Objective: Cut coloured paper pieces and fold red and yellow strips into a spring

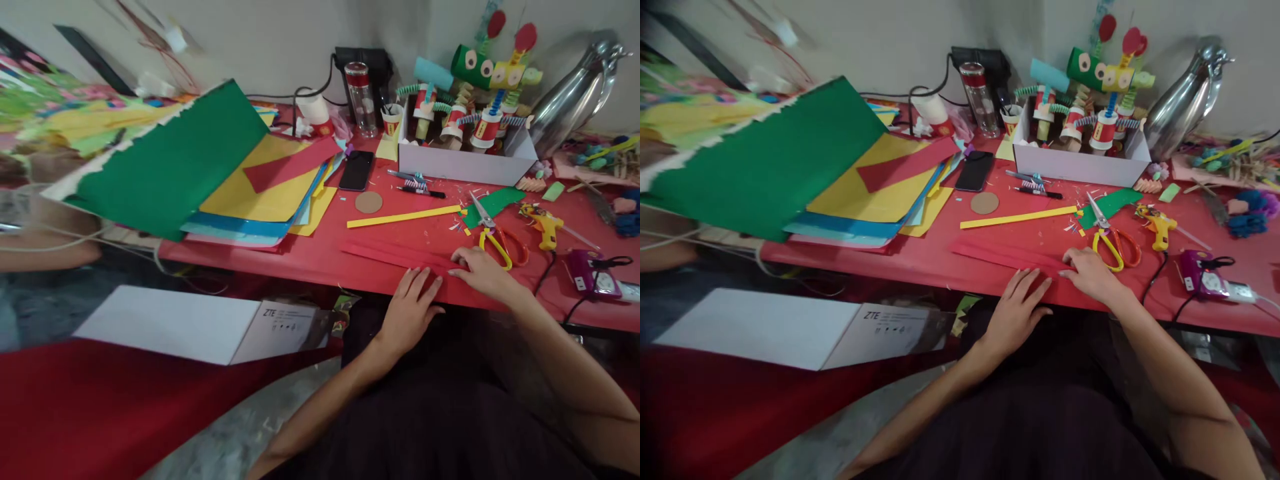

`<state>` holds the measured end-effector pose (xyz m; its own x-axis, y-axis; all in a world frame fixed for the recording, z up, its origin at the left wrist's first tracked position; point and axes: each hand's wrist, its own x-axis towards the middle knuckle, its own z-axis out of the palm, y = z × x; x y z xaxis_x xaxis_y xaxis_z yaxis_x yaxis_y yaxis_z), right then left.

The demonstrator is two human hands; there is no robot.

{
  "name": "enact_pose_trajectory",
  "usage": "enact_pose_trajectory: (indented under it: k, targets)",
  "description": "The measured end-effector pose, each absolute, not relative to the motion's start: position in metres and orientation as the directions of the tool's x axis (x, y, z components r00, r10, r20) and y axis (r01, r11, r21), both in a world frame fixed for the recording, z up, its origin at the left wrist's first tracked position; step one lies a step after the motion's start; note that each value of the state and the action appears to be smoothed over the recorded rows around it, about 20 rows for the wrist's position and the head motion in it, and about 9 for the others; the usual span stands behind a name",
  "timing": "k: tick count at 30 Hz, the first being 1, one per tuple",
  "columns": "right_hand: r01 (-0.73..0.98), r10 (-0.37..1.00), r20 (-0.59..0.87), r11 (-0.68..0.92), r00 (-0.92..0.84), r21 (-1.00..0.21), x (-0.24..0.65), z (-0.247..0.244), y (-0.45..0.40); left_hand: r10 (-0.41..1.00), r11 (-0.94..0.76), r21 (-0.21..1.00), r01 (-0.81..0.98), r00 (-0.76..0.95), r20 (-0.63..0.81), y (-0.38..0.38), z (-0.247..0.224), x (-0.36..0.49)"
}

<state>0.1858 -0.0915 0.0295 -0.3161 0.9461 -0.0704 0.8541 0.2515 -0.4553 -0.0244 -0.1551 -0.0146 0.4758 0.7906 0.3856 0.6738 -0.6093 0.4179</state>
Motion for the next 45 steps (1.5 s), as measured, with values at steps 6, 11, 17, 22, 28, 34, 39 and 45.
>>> enact_pose_trajectory:
  k: [6, 11, 17, 22, 28, 34, 39, 45]
  targets:
    - [0.667, 0.977, 0.042, 0.174, -0.209, -0.725, 0.168, 0.038, -0.104, 0.995, -0.101, 0.977, 0.187, 0.011, 0.100, -0.157, -0.003, -0.036]
    - [0.549, 0.984, 0.122, 0.176, -0.133, -0.817, 0.144, 0.036, -0.109, 0.991, 0.106, 0.961, -0.256, -0.057, -0.125, -0.106, 0.025, -0.031]
    - [0.417, 0.982, 0.165, 0.189, -0.095, -0.889, 0.119, 0.040, -0.063, 0.988, 0.152, 0.906, -0.395, 0.057, -0.141, -0.037, 0.036, -0.033]
    - [0.186, 0.992, 0.113, 0.121, -0.054, -0.975, 0.108, 0.041, -0.018, 0.992, 0.105, 0.897, -0.430, 0.106, -0.066, -0.015, 0.025, -0.032]
    - [-0.026, 1.000, -0.015, -0.015, -0.008, -1.000, 0.106, 0.027, -0.014, 0.989, 0.139, 0.888, -0.439, 0.106, -0.103, -0.014, 0.015, -0.035]
    - [-0.090, 0.997, -0.075, -0.075, 0.000, -0.993, 0.109, 0.025, -0.016, 0.973, 0.214, 0.856, -0.471, 0.178, -0.145, -0.014, 0.014, -0.045]
    - [-0.087, 0.998, -0.066, -0.066, -0.002, -0.994, 0.109, 0.026, -0.015, 0.969, 0.235, 0.841, -0.487, 0.182, -0.166, -0.012, 0.013, -0.045]
    - [-0.078, 0.997, -0.075, -0.075, -0.006, -0.994, 0.108, 0.023, -0.014, 0.970, 0.232, 0.869, -0.437, 0.175, -0.171, -0.014, 0.018, -0.045]
